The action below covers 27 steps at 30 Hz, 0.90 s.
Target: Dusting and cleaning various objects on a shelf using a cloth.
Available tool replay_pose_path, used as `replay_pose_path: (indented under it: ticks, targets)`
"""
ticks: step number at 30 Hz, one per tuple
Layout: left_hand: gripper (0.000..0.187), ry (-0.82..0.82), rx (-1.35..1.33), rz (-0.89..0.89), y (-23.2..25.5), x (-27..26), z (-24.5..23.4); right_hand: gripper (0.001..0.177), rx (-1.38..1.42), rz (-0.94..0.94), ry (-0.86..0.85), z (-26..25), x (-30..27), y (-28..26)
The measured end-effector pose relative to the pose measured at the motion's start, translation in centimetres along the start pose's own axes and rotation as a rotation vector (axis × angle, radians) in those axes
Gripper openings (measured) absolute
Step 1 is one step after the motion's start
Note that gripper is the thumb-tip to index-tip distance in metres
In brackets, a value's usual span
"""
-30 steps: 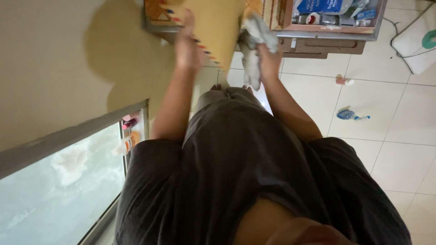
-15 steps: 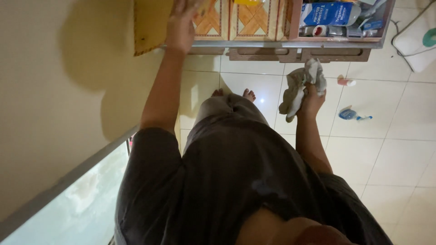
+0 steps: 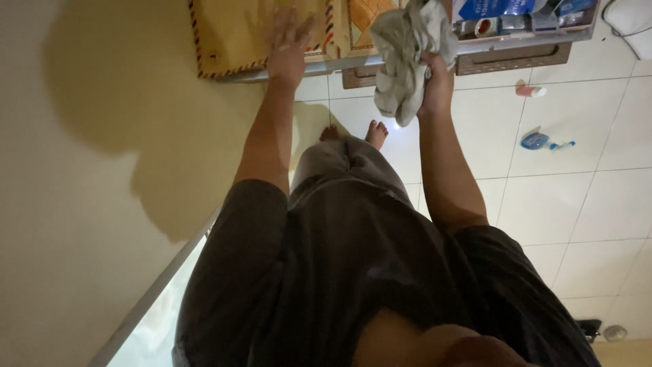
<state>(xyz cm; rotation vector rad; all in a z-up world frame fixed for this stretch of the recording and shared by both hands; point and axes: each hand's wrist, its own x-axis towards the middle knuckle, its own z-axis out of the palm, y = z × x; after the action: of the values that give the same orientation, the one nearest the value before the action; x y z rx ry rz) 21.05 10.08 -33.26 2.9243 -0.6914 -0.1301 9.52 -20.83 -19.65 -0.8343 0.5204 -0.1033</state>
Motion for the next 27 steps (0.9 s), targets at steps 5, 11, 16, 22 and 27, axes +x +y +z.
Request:
replay_pose_path:
  ticks: [5,11,16,22,27]
  targets:
    - [0.092,-0.431,-0.072,-0.349,0.6,-1.5,0.2,0.048,0.075,0.088,0.041,0.3,0.8,-0.2]
    - [0.081,-0.605,-0.281,-0.707,0.1,-2.4,6.5,0.050,0.066,0.046,0.039,0.2,-0.4,0.2]
    - [0.072,-0.477,-0.355,-0.620,-2.3,-0.6,9.3,0.048,0.046,-0.010,0.066,-0.2,0.0,-0.6]
    - [0.069,-0.060,-0.809,-0.584,-3.6,0.1,10.1,0.048,0.054,-0.058,0.112,-4.6,-2.8,-2.8]
    - [0.072,0.248,-0.923,-0.427,2.7,-1.0,8.5,0.052,0.217,-0.031,0.152,-10.8,-5.7,-6.9]
